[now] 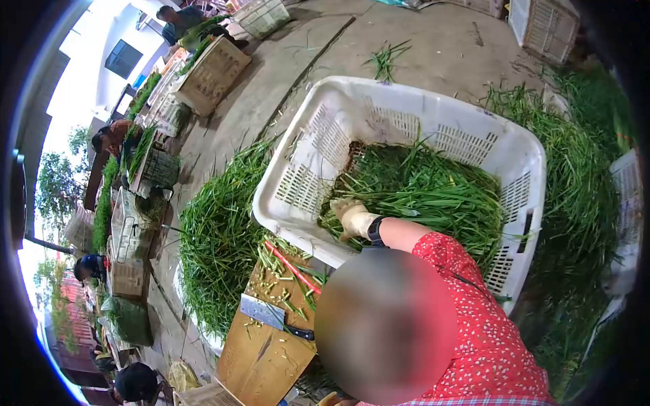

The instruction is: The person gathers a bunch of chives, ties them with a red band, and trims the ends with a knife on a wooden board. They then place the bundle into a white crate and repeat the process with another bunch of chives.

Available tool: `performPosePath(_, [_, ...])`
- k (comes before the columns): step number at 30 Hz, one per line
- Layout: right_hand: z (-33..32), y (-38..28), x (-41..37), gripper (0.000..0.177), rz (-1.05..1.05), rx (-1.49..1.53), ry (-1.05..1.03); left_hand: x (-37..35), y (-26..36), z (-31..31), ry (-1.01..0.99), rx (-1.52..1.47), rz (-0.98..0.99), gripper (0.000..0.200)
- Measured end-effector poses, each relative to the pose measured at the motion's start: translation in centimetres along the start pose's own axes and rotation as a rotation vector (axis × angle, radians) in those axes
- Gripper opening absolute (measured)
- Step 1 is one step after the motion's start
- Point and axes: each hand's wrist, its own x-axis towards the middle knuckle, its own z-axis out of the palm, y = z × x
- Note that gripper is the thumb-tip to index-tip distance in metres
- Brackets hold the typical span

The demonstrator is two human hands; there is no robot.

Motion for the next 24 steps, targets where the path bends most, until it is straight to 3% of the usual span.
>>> performPosePath(6, [0.9, -0.5, 3.0, 0.119, 0.100, -0.056, -0.044, 1.4, -1.1, -0.1, -0.046, -0.051, -0.114, 0.047])
performPosePath(11, [0.7, 0.4, 5.7, 0.129, 0.230, 0.017, -0.246, 2.4, -2.5, 0.5, -0.055, -0.176, -0.117, 0.047])
performPosePath(16, [-0.7, -1.0, 4.8, 0.130, 0.290, -0.099, -0.308, 3.4, -1.3, 0.7, -0.082, -0.248, -0.192, 0.047])
performPosePath(20, [1.9, -1.0, 6.5, 0.131, 0.100, -0.158, -0.359, 3.8, -1.6, 0.8, -0.076, -0.141, -0.159, 0.046])
performPosePath(24, [3.2, -1.4, 7.1, 0.127, 0.149, -0.133, -0.381, 3.9, -2.3, 0.7, -0.076, -0.098, -0.133, 0.045])
